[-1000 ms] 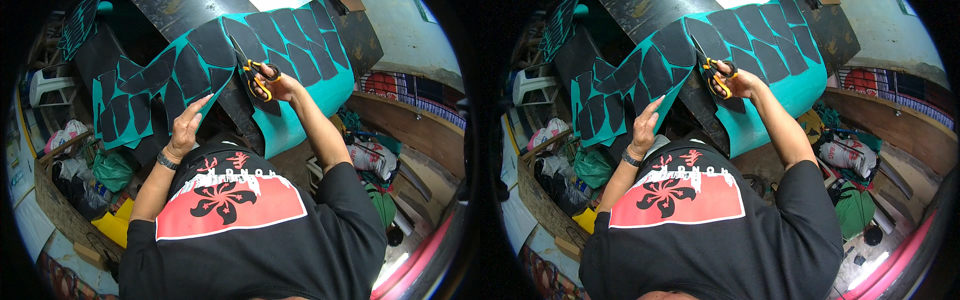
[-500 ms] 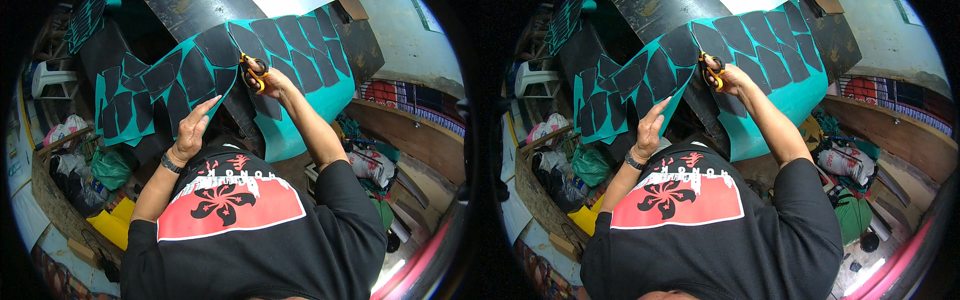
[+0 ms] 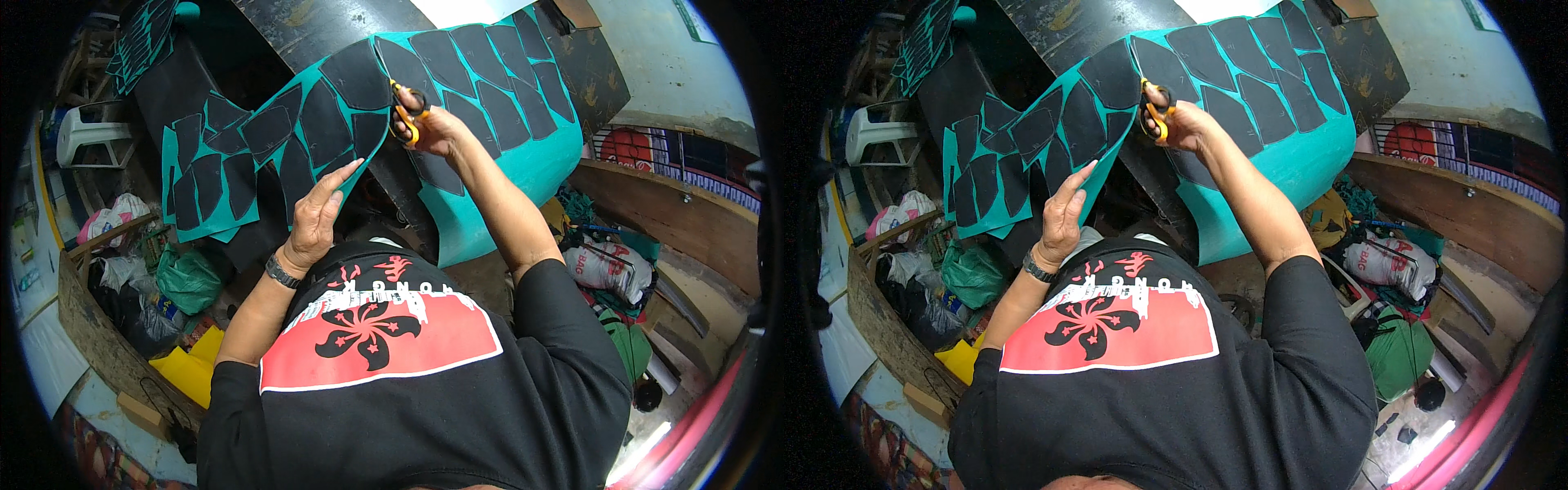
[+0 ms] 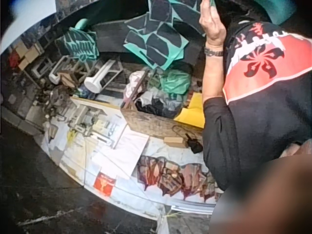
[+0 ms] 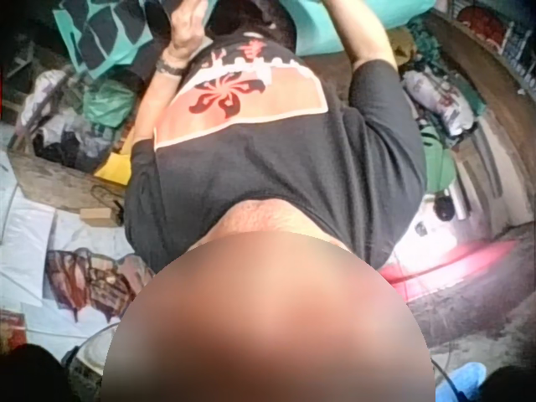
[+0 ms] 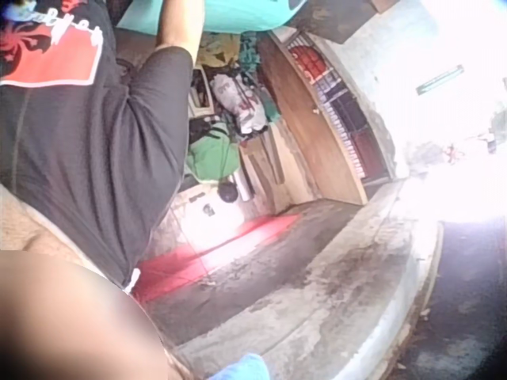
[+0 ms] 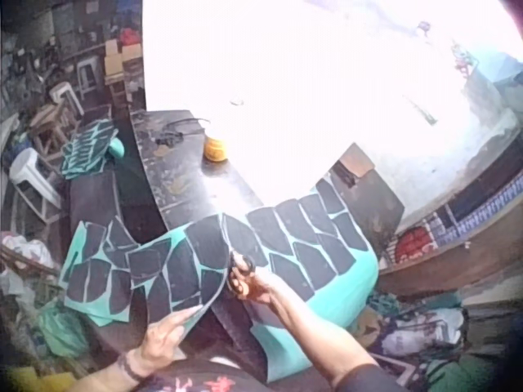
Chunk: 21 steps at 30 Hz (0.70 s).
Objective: The person uses yellow-handled scissors to cut a teal foam sheet along pre-drawn black geometric outlines, separating multiple black shapes. After cutting, the person places the cut black pieces onto a separate teal sheet and arranges them in a row.
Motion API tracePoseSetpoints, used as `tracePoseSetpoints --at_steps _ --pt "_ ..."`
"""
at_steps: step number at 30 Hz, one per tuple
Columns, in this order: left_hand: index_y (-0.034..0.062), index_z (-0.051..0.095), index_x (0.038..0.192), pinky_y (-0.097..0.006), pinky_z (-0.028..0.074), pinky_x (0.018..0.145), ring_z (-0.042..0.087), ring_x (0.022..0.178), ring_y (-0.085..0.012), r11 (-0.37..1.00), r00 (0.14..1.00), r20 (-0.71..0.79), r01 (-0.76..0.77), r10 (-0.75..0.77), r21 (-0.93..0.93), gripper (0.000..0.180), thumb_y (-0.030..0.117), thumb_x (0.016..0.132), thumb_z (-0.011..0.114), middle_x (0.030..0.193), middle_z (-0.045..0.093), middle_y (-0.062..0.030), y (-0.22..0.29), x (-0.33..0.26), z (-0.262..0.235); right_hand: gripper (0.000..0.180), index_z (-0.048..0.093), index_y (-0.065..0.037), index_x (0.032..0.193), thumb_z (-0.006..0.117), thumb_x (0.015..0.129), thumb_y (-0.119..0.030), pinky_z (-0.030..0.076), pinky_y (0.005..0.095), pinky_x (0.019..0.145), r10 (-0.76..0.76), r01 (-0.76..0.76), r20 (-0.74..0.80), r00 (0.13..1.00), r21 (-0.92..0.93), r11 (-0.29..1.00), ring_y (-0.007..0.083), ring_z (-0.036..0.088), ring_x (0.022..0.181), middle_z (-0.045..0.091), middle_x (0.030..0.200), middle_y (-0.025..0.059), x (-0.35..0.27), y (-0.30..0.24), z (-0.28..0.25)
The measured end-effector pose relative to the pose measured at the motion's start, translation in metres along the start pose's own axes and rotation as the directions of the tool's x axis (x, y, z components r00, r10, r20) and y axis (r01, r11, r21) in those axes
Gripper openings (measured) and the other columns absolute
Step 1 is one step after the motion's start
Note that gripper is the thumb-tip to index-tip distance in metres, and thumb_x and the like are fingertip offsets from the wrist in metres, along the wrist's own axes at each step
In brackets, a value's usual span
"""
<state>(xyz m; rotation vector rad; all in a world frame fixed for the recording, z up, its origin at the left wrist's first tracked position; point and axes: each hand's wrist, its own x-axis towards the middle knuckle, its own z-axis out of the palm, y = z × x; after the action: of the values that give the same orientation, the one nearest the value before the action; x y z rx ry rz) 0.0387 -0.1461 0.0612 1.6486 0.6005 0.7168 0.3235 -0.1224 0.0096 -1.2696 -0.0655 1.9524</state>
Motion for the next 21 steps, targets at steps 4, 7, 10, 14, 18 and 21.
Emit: tracePoseSetpoints --at_steps 4,7,10,14,18,21 --pt "-0.0048 0.053 0.134 -0.034 0.043 0.106 0.058 0.124 -0.0294 0.999 0.999 0.012 -0.052 0.052 0.001 0.038 0.005 0.1 0.039 0.134 0.059 -0.0201 0.006 0.001 -0.006 0.057 0.064 -0.012 0.074 0.067 0.08 -0.069 0.045 0.0304 0.067 -0.03 0.031 0.037 0.999 -0.035 0.999 0.0145 0.061 0.063 0.065 0.067 0.0033 0.017 -0.019 0.004" --pt "-0.005 0.054 0.133 -0.034 0.044 0.105 0.059 0.122 -0.0303 0.999 0.999 -0.025 -0.02 0.021 0.035 0.037 0.004 0.1 0.039 0.133 0.06 -0.0205 0.008 0.002 -0.011 0.046 0.06 -0.013 0.08 0.077 0.08 -0.055 0.045 0.0263 0.059 -0.118 0.118 -0.02 0.993 -0.003 0.993 0.0121 0.058 0.059 0.059 0.065 0.0001 0.023 -0.016 0.003" --pt "-0.0059 0.054 0.131 -0.035 0.046 0.101 0.061 0.119 -0.0312 0.997 0.997 -0.046 -0.062 0.064 0.04 0.036 0.003 0.099 0.041 0.13 0.061 -0.0207 0.007 0.0 -0.023 0.038 0.054 -0.016 0.084 0.077 0.084 -0.047 0.041 0.0215 0.05 -0.263 0.255 -0.065 0.963 -0.105 0.961 0.0062 0.052 0.053 0.053 0.062 -0.0045 0.022 -0.009 0.0" --pt "-0.0074 0.057 0.127 -0.036 0.049 0.095 0.064 0.113 -0.0343 0.887 0.942 -0.251 -0.091 0.224 0.453 0.033 0.008 0.099 0.049 0.122 0.064 -0.0257 0.006 -0.014 -0.079 0.039 0.056 -0.009 0.104 0.073 0.089 -0.042 0.042 0.0217 0.05 -0.338 0.336 -0.035 0.941 -0.046 0.941 0.0073 0.053 0.059 0.054 0.077 -0.0021 0.013 -0.004 0.004" --pt "-0.0063 0.059 0.125 -0.035 0.048 0.093 0.064 0.108 -0.0235 0.873 0.792 -0.581 0.138 0.187 0.468 0.031 0.012 0.101 0.053 0.118 0.068 -0.0169 0.024 -0.037 -0.174 0.044 0.057 -0.005 0.108 0.073 0.089 -0.041 0.043 0.0223 0.057 -0.403 0.401 0.0 0.915 -0.087 0.912 0.0092 0.053 0.066 0.057 0.082 0.0012 -0.006 0.008 0.015" --pt "-0.0018 0.06 0.127 -0.03 0.049 0.09 0.063 0.1 -0.0164 0.884 0.737 -0.644 0.141 0.207 0.447 0.031 0.014 0.102 0.052 0.113 0.069 -0.0097 0.044 -0.056 -0.213 0.042 0.057 -0.005 0.102 0.073 0.089 -0.042 0.041 0.0224 0.057 -0.408 0.401 -0.024 0.912 -0.143 0.905 0.0093 0.052 0.066 0.055 0.079 0.0002 -0.023 0.027 0.022"
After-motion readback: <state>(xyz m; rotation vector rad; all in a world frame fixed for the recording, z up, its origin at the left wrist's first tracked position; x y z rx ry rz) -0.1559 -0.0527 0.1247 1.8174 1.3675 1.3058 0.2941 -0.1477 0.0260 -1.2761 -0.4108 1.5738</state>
